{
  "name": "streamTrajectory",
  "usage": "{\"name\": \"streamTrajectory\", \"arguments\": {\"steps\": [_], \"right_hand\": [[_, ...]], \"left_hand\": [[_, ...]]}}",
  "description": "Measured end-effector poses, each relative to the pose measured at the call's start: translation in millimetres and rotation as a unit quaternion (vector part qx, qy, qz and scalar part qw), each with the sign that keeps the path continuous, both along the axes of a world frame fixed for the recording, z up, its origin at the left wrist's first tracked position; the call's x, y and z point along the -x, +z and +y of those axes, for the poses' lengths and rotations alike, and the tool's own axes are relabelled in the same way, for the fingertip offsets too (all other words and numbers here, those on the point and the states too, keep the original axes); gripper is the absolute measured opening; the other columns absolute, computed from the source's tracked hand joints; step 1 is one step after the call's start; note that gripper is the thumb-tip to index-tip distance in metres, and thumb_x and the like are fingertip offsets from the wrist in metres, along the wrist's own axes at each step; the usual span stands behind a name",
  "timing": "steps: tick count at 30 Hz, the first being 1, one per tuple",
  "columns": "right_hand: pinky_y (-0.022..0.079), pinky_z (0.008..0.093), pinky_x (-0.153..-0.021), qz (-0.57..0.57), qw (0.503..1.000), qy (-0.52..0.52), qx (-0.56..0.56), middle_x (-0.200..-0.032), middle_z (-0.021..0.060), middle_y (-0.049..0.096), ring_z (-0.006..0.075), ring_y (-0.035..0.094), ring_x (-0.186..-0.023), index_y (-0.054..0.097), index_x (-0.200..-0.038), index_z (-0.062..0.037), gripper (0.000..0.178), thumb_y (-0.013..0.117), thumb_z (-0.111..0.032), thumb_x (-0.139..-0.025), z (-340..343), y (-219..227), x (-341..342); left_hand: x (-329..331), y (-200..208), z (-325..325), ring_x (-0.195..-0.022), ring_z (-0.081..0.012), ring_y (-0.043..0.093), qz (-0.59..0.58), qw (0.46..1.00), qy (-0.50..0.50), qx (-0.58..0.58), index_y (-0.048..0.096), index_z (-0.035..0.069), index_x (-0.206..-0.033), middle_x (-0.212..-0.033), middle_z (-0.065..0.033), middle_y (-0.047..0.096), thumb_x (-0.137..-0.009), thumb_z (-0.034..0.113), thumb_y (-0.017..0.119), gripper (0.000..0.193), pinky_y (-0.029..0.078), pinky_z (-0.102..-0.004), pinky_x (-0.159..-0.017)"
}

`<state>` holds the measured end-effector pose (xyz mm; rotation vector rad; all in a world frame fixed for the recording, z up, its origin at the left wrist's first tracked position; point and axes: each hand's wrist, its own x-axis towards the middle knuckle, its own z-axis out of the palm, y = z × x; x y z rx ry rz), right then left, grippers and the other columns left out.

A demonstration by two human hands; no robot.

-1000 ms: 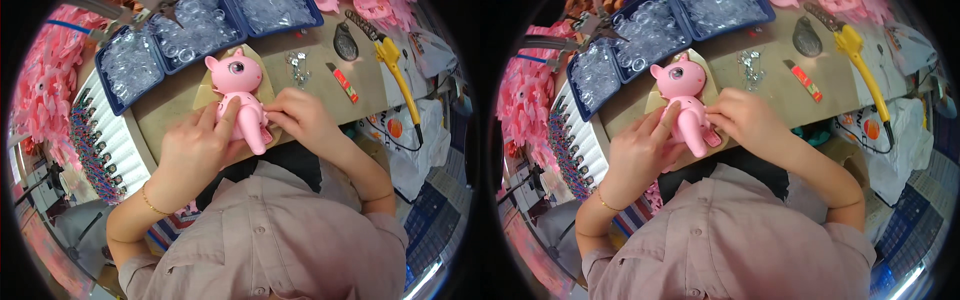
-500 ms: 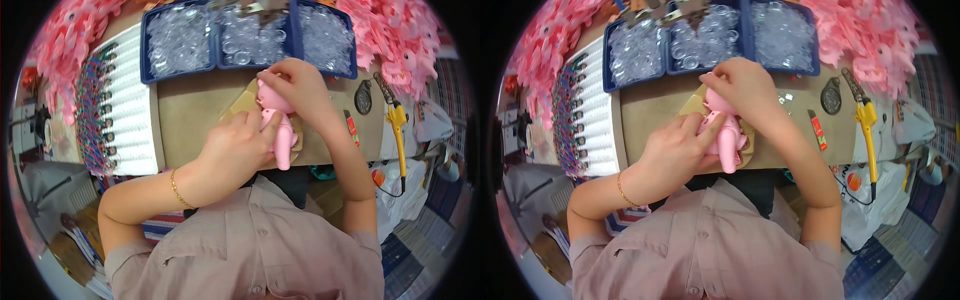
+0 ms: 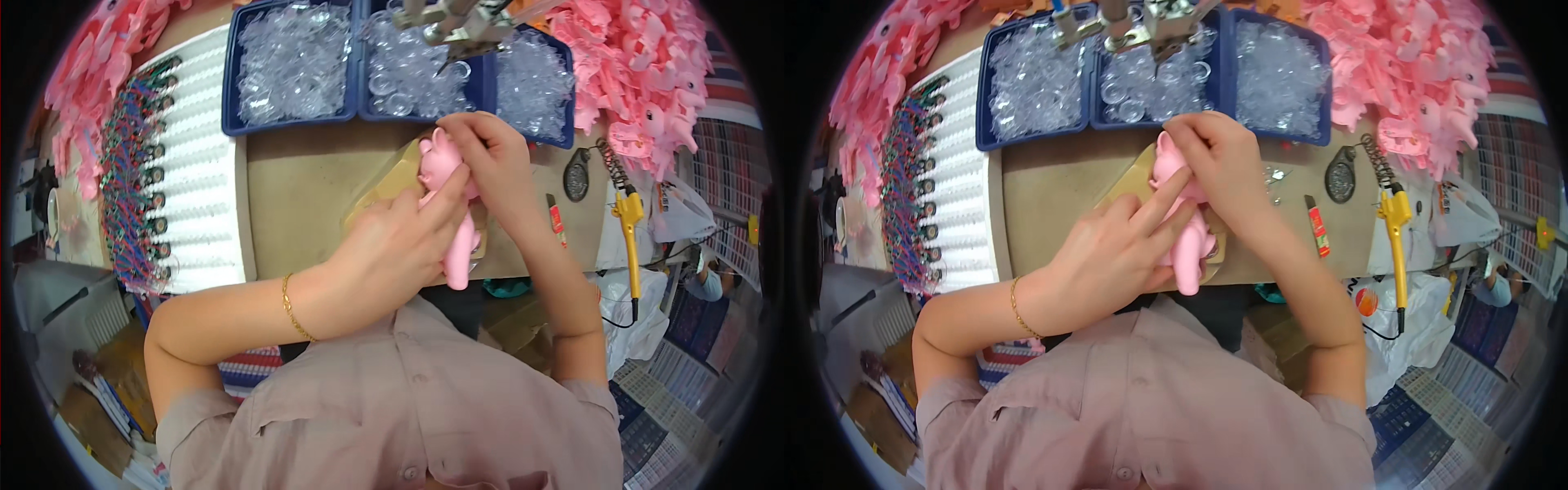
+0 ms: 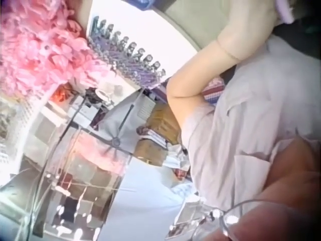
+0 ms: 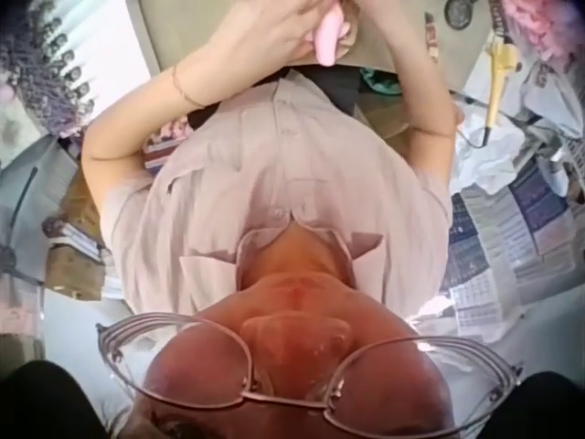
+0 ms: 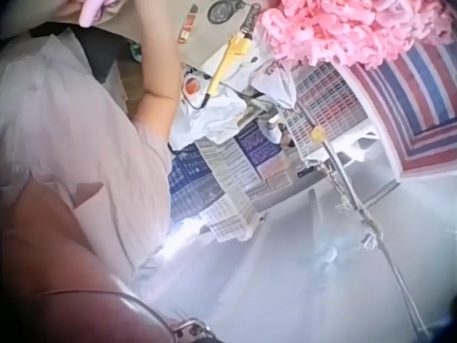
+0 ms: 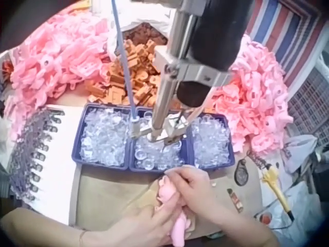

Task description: Assembling a mechanical pink toy cat using a pneumatic screwdriver and soldering iron at a factory workbench.

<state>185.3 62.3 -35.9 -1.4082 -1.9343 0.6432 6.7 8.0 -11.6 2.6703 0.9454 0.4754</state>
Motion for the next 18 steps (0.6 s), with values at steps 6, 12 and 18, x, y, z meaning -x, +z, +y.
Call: {"name": "streamTrajectory", "arguments": {"steps": [6,12,18], "right_hand": [[0.026,0.0216,-0.047,0.436,0.893,-0.098,-0.046,-0.059,-0.0020,0.045,0.0050,0.035,-0.051,0.059,-0.078,-0.0042,0.025,0.050,-0.020,-0.096,4,18,0],[0.026,0.0220,-0.044,0.485,0.870,-0.075,0.036,-0.054,-0.0027,0.039,0.0056,0.033,-0.047,0.049,-0.071,-0.0084,0.029,0.047,-0.022,-0.096,10,22,2],[0.028,0.0215,-0.048,0.377,0.915,-0.141,0.011,-0.057,-0.0027,0.041,0.0042,0.039,-0.054,0.048,-0.067,-0.0095,0.033,0.047,-0.023,-0.097,3,12,14]], "left_hand": [[-1,5,-1,-0.068,-0.0178,0.056,0.037,0.999,0.016,-0.002,0.059,0.006,-0.117,-0.132,-0.0140,0.048,-0.075,0.033,0.067,0.050,0.050,-0.0295,-0.053],[1,4,1,-0.071,-0.0161,0.058,0.036,0.999,0.017,-0.029,0.060,0.003,-0.114,-0.131,-0.0159,0.050,-0.074,0.033,0.065,0.050,0.051,-0.0276,-0.050],[5,12,9,-0.070,-0.0217,0.059,0.023,0.999,-0.044,-0.015,0.060,0.002,-0.114,-0.138,-0.0198,0.045,-0.078,0.030,0.062,0.045,0.053,-0.0322,-0.056]]}}
